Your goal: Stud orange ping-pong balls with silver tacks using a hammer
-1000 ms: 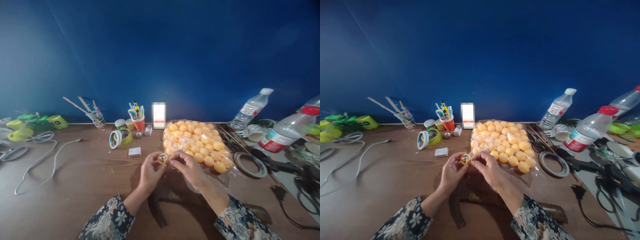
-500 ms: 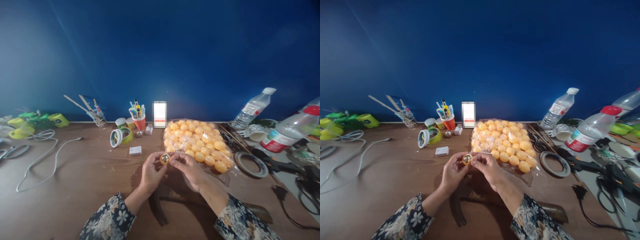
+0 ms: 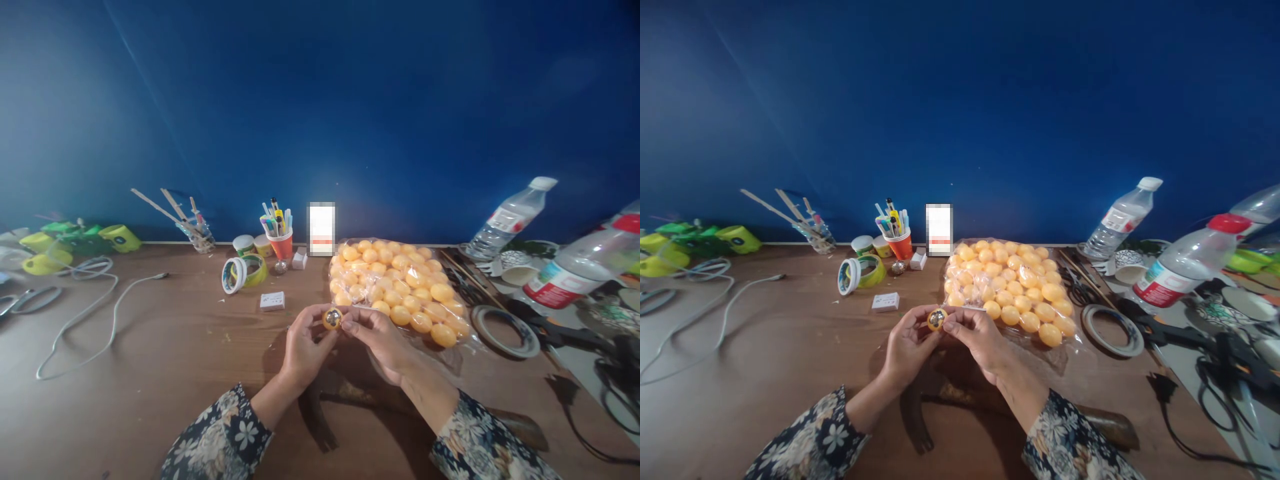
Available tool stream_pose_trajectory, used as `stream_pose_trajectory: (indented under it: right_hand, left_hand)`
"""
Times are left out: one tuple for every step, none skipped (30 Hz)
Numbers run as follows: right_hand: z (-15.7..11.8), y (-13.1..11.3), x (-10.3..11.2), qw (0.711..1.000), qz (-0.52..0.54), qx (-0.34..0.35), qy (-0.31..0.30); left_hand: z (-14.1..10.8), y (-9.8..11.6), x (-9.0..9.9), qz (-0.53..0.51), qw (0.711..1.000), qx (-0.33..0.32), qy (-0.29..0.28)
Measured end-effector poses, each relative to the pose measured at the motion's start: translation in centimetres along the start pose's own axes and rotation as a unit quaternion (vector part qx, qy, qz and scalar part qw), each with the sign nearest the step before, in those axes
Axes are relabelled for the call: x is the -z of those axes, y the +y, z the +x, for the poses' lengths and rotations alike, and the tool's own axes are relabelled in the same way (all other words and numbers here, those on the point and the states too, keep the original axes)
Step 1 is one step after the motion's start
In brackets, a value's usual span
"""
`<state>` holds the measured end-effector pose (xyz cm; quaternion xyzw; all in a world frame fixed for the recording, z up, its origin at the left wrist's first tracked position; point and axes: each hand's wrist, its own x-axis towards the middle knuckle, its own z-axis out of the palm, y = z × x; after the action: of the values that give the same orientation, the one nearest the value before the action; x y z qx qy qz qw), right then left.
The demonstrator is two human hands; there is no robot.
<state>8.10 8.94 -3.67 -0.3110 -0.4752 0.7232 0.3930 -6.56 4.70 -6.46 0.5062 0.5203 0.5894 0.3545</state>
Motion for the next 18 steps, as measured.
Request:
stream_pose_trajectory:
  right_hand:
    - [0.02,0.03,0.01,1.000,-0.004,0.002,0.002]
    - [0.05,0.05,0.02,1.000,-0.009,0.004,0.003]
    - [0.07,0.05,0.03,1.000,-0.012,0.006,0.002]
    - [0.09,0.04,0.03,1.000,-0.014,0.007,0.001]
    - [0.10,0.03,0.03,1.000,-0.015,0.008,0.001]
    - [0.11,0.00,0.03,1.000,-0.014,0.009,0.000]
    - [0.10,-0.03,0.02,1.000,-0.013,0.009,-0.001]
    - [0.08,-0.07,0.00,1.000,-0.011,0.008,-0.002]
    - [0.05,-0.09,-0.01,1.000,-0.010,0.006,-0.002]
    - [0.02,-0.12,-0.02,1.000,-0.010,0.003,-0.001]
    - [0.00,-0.14,-0.03,1.000,-0.010,0.002,0.001]
    - [-0.03,-0.14,-0.03,1.000,-0.010,0.000,0.003]
    - [-0.04,-0.14,-0.03,1.000,-0.008,-0.001,0.004]
    - [-0.04,-0.12,-0.03,1.000,-0.005,-0.001,0.003]
    - [-0.02,-0.09,-0.02,1.000,-0.002,-0.002,0.001]
    - [0.01,-0.04,-0.02,1.000,0.000,-0.003,0.000]
    - [0.06,0.02,-0.02,1.000,0.001,-0.004,-0.001]
    - [0.11,0.10,-0.03,1.000,0.001,-0.006,-0.002]
  left_hand:
    - [0.00,0.00,0.00,0.001,1.000,-0.002,-0.002]
    - [-0.01,0.01,0.00,0.003,1.000,-0.004,-0.003]
    - [-0.03,0.03,0.01,0.004,1.000,-0.006,-0.002]
    - [-0.04,0.04,0.02,0.005,1.000,-0.006,-0.001]
    - [-0.06,0.06,0.04,0.005,1.000,-0.004,0.000]
    - [-0.08,0.07,0.05,0.005,1.000,-0.002,0.000]
    - [-0.09,0.08,0.07,0.005,1.000,0.000,0.001]
    - [-0.10,0.09,0.07,0.006,1.000,0.001,0.000]
    - [-0.09,0.09,0.07,0.007,1.000,0.001,0.000]
    - [-0.08,0.08,0.06,0.009,1.000,0.000,0.000]
    - [-0.06,0.06,0.05,0.010,1.000,-0.002,-0.001]
    - [-0.04,0.04,0.04,0.011,1.000,-0.004,-0.002]
    - [-0.03,0.02,0.03,0.011,1.000,-0.005,-0.002]
    - [-0.02,0.01,0.03,0.012,1.000,-0.005,-0.003]
    - [-0.02,0.00,0.04,0.012,1.000,-0.006,-0.003]
    - [-0.05,0.01,0.06,0.012,1.000,-0.006,-0.005]
    - [-0.09,0.02,0.10,0.012,1.000,-0.006,-0.008]
    - [-0.15,0.05,0.14,0.011,1.000,-0.007,-0.011]
